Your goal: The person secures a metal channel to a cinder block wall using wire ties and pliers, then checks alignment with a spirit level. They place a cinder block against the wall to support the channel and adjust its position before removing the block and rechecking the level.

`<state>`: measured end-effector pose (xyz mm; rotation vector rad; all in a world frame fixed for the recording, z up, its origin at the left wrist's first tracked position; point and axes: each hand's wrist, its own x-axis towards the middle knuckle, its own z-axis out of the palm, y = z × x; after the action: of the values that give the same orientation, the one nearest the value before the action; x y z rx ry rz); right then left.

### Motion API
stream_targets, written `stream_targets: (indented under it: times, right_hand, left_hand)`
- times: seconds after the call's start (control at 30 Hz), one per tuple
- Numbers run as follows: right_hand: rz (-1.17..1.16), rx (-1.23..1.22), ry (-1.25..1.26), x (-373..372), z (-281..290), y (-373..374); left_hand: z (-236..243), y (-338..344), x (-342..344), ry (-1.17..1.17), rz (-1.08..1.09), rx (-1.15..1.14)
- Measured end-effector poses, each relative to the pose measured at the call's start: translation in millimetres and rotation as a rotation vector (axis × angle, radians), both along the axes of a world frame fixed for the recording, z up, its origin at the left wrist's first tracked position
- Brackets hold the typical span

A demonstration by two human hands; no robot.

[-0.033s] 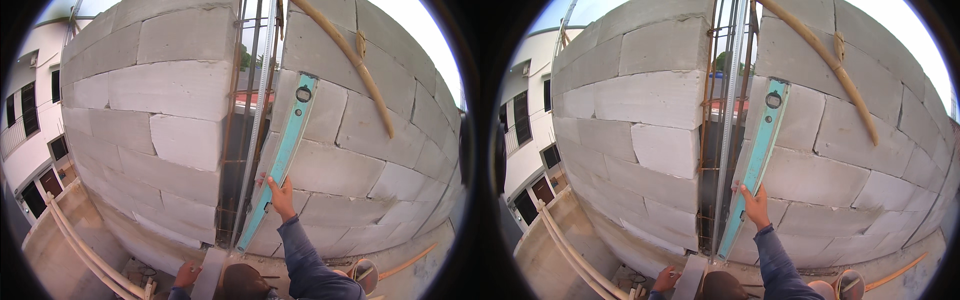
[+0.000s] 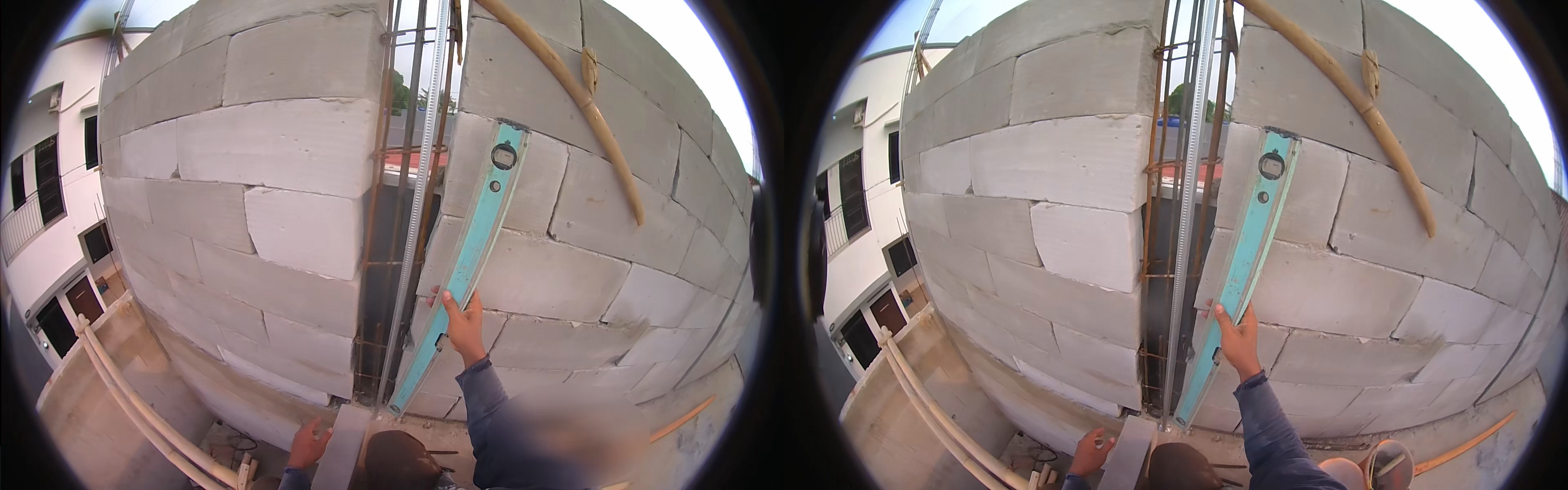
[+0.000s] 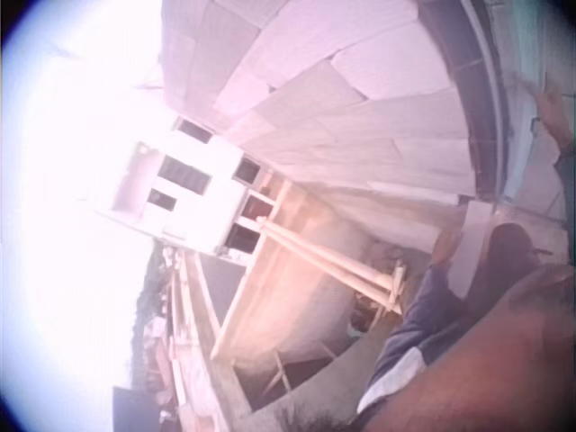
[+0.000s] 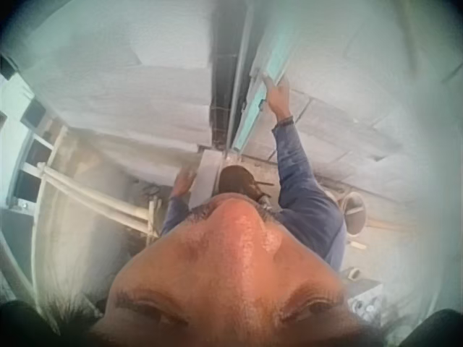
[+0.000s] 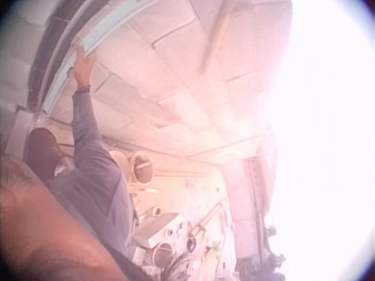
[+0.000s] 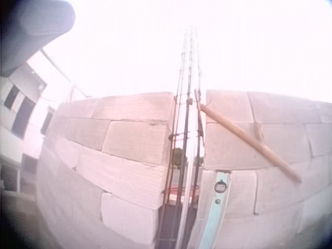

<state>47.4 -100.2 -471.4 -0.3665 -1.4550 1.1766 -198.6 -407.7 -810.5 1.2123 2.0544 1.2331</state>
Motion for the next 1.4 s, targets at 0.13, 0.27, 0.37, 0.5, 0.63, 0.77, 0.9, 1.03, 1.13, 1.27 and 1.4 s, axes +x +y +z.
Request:
stream_targets:
  times: [0.13,0.27,0.37,0.5,0.63,0.77,0.9,1.03,1.13,1.27,1.4]
  right_hand:
    - [-0.031,0.033,0.02,14,10,-25]
    - [-0.099,0.126,-0.083,-2,35,-73]
    - [-0.095,0.181,-0.167,-16,55,-107]
    - [0.059,0.257,-0.138,-32,70,-109]
    - [-0.196,0.701,-0.224,-16,99,-58]
    - [-0.867,0.953,-0.316,18,145,18]
    - [-1.24,1.148,-0.478,72,173,80]
    - [-1.264,1.261,-0.594,68,163,81]
    - [-1.298,1.27,-0.611,64,158,84]
    - [-1.291,1.275,-0.607,58,158,84]
    - [-1.295,1.288,-0.624,62,157,86]
  left_hand:
    - [147,54,66,0.107,-0.038,0.343]
    - [262,96,151,0.298,-0.133,0.691]
    - [285,139,176,0.306,0.009,0.787]
    - [283,163,158,0.1,0.09,0.786]
    - [333,143,109,-0.175,-0.086,0.779]
    - [355,148,43,-0.409,-0.336,0.771]
    - [366,179,18,-0.399,-0.34,0.658]
    - [369,201,-1,-0.437,-0.378,0.677]
    - [384,226,-2,-0.492,-0.455,0.764]
    - [417,246,-17,-0.446,-0.469,0.754]
    - [441,254,-19,-0.406,-0.484,0.725]
